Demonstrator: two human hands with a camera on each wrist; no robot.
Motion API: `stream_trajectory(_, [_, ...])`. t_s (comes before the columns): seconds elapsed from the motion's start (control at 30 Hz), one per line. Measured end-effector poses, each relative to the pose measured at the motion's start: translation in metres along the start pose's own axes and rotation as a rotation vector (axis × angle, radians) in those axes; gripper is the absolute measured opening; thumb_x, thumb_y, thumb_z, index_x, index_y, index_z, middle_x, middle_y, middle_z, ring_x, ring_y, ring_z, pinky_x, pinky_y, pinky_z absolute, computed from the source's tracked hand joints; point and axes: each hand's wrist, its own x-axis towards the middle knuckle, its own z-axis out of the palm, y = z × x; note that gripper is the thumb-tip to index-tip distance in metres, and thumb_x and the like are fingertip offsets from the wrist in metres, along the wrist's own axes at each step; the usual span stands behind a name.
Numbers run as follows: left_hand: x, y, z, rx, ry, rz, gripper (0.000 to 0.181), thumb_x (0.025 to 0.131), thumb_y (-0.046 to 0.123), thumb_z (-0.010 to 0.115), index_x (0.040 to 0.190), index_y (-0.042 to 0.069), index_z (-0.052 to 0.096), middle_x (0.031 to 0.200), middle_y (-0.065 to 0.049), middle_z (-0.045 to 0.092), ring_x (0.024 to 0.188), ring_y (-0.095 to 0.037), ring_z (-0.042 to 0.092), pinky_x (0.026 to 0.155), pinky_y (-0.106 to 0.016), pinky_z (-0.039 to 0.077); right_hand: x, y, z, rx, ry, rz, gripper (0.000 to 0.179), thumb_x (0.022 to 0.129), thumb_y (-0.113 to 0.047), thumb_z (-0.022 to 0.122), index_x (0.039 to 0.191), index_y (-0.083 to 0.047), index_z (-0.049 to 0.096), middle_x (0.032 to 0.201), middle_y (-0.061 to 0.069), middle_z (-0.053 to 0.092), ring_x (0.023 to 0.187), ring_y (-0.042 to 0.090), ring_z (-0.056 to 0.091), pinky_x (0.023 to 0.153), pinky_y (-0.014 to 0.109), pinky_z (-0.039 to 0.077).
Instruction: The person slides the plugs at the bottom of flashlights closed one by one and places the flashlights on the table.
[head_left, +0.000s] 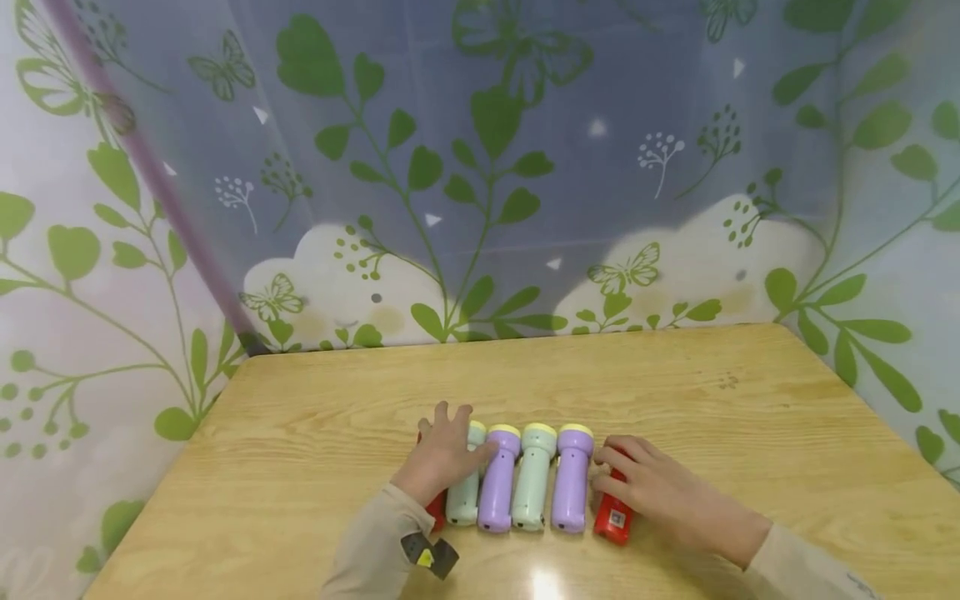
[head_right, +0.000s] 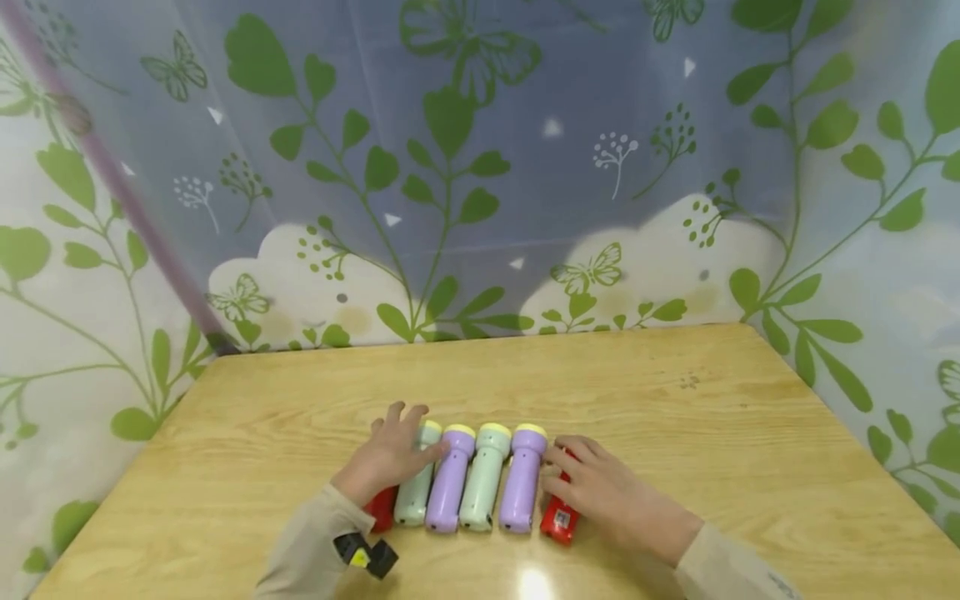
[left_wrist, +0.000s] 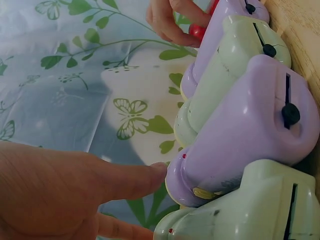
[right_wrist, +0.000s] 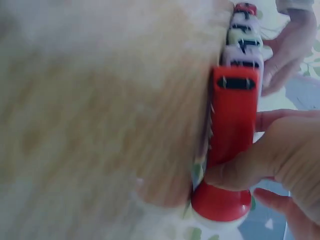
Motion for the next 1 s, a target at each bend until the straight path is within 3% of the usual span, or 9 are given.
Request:
stream_trajectory(0.13, [0.0,-0.002,0.0,0.008,-0.017,0.003,0.065,0.091,0.035,0.065,0.139,-0.002,0.043,0.145,-0.032,0.028,0.125,-0.054,0.032,0.089,-0.064,0.043,-0.002,0.001,-0.006,0.012,-0.062,0.109,0.058,0.061,0.011,0.079,0.112,-0.014,0.063,0.119,0.014,0.056,0.11,0.036,0.051,0.089,0.052,0.046])
stream_trajectory(0.27, [-0.001,-0.004,0.001,0.027,-0.03,-0.002,0.063,0.091,0.035,0.066,0.138,-0.001,0.044,0.145,-0.032,0.028,0.126,-0.054,0.031,0.089,-0.063,0.043,-0.002,0.002,-0.005,0.017,-0.081,0.133,0.051,0.068,0.005,0.08,0.112,-0.013,0.063,0.119,0.014,0.056,0.109,0.034,0.052,0.085,0.051,0.05])
stream_trajectory(0.57, [-0.003,-0.002,0.002,0.039,-0.053,-0.028,0.066,0.089,0.033,0.068,0.14,0.0,0.044,0.144,-0.032,0.031,0.126,-0.053,0.033,0.09,-0.063,0.042,0.004,0.006,0.004,0.077,-0.028,0.113,0.045,0.07,0.004,0.081,0.108,-0.009,0.062,0.121,0.013,0.054,0.111,0.03,0.051,0.085,0.041,0.053])
stream_trajectory(0.83, [-0.002,0.001,0.002,0.04,-0.062,-0.054,0.067,0.09,0.035,0.067,0.141,0.0,0.042,0.145,-0.031,0.031,0.126,-0.054,0.032,0.088,-0.065,0.042,0.005,0.011,0.01,0.108,0.01,0.163,0.059,0.066,0.016,0.076,0.117,-0.007,0.057,0.122,0.015,0.053,0.112,0.03,0.051,0.081,0.04,0.054])
stream_trajectory(1.0, [-0.001,0.0,-0.001,0.075,-0.032,-0.043,0.066,0.091,0.038,0.064,0.141,0.002,0.043,0.146,-0.029,0.033,0.133,-0.054,0.025,0.092,-0.075,0.031,0.0,0.014,0.008,0.104,0.063,0.182,0.061,0.065,0.019,0.072,0.118,-0.007,0.057,0.122,0.017,0.055,0.11,0.033,0.053,0.086,0.046,0.051])
